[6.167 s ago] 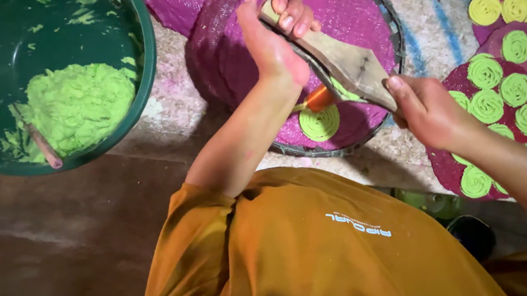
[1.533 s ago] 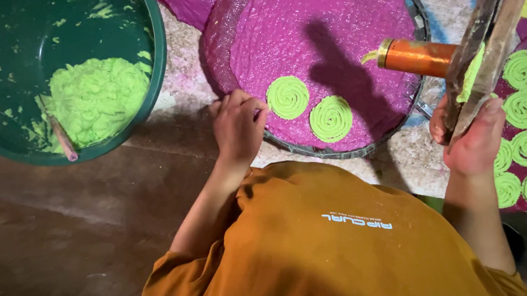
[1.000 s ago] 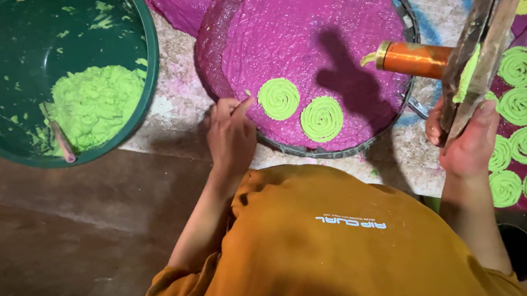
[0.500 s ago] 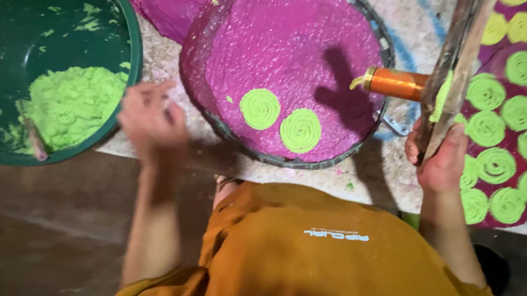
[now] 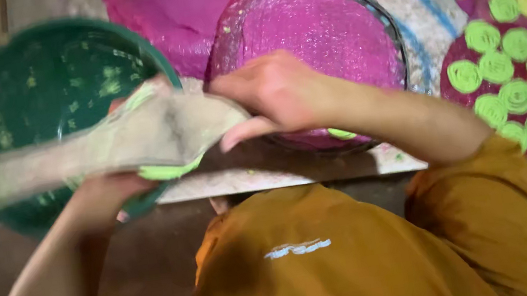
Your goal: The person uses a manual dough extruder to pipe green dough into rose-shaped swirls onto a pink fabric-lined tray. They repeatedly load the extruder from a green bowl and pipe multiple swirls in sequence.
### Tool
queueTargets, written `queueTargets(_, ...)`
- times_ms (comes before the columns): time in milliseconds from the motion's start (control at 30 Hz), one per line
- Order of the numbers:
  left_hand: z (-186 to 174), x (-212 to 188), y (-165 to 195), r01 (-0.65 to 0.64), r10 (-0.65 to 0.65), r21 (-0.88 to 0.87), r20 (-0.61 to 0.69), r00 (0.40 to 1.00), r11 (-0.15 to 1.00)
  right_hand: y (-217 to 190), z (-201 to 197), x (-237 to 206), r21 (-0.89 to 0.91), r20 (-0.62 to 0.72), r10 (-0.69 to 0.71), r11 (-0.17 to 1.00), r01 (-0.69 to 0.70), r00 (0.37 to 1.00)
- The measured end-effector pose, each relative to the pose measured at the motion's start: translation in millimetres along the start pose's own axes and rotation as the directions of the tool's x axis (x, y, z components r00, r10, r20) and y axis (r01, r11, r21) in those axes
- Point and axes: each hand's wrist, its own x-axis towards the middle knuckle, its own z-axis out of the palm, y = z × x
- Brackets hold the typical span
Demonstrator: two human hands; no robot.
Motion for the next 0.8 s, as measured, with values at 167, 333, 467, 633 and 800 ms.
queueTargets(167,-64,-56,-27,-0.016,-0.042,0.145,0.384,0.922,0.989,-23,9,108,-0.094,0.071,-0.514,0.85,0.519,0.855)
queueTargets(333,-96,-88,-34,-0.189,-0.046,0.303,0.626,0.778,0.934,-98,27,106,0.357,0.267,-0.119,0.934,0.016,0.956)
queueTargets(467,-103,-111,-56,-0.404,0.184,0.226,0.628,0.756,0.886,-135,49,84,0.435,0.385,-0.01,0.884,-0.172,0.923)
queueTargets(633,-118,-123,-125,-0.364,0.164,0.226,0.602,0.781,0.903,-148,66,81,0.576,0.285,0.102,0.777,-0.255,0.953)
queueTargets(800,-163,-109,-180,-0.006,0.004,0.004,0.356,0.934,1.0,-137,51,54,0.426,0.17,0.202,0.868,-0.256,0.965)
